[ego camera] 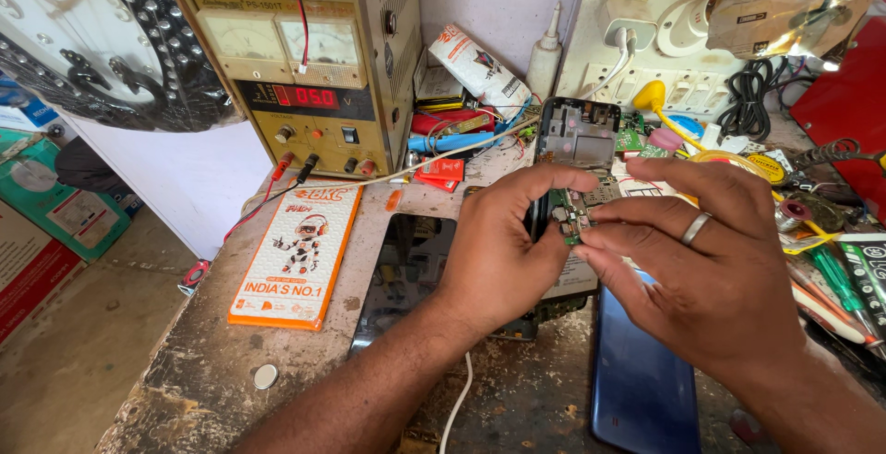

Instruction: The person disassembles and reassembles multiple smartphones on a cluttered workbench. They remove back covers, disconnect ribbon cables, and use a prying tool to separate components. The person handles several phones, including a blue device, and manipulates internal parts such as batteries and circuit boards.

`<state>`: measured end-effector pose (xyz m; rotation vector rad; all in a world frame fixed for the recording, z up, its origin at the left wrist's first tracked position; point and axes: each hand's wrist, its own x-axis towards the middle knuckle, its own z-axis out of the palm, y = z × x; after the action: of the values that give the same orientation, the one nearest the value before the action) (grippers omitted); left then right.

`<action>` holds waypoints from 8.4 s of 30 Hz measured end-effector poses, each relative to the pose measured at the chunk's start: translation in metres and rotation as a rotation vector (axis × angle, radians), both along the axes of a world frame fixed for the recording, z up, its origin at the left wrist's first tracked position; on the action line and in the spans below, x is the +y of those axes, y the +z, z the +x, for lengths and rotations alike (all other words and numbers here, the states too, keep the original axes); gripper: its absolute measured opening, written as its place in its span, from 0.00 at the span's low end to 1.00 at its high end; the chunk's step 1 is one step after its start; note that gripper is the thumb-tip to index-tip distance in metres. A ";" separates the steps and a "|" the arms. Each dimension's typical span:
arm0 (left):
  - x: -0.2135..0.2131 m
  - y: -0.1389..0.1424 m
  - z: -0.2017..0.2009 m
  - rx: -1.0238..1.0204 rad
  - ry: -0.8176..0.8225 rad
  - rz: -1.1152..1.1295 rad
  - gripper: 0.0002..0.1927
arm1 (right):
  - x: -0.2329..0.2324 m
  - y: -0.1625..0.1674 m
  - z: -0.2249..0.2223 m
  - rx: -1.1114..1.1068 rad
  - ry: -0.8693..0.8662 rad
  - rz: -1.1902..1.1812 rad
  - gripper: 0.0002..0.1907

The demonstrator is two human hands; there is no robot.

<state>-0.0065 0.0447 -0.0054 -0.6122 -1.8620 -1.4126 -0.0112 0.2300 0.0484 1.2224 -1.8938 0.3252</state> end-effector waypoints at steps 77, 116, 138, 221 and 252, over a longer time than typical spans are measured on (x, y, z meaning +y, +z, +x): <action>0.000 0.004 0.015 0.141 -0.302 0.145 0.21 | 0.009 -0.003 0.019 0.208 0.058 -0.131 0.10; 0.022 0.012 0.026 -0.101 -0.485 0.119 0.47 | 0.031 0.011 0.011 0.097 -0.148 -0.347 0.15; 0.020 0.012 0.025 -0.061 -0.498 0.089 0.37 | 0.030 0.025 0.007 0.022 -0.108 -0.342 0.21; 0.025 0.000 0.009 -0.433 -0.538 0.220 0.45 | 0.032 -0.017 -0.052 -1.246 0.267 -0.709 0.19; -0.001 -0.002 -0.015 -0.627 -0.389 0.377 0.39 | 0.027 -0.025 -0.060 -1.821 0.087 -0.513 0.19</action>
<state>-0.0215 0.0432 -0.0077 -0.3704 -1.9018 -2.3563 -0.0715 0.2572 0.0234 0.4471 -2.6995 2.3871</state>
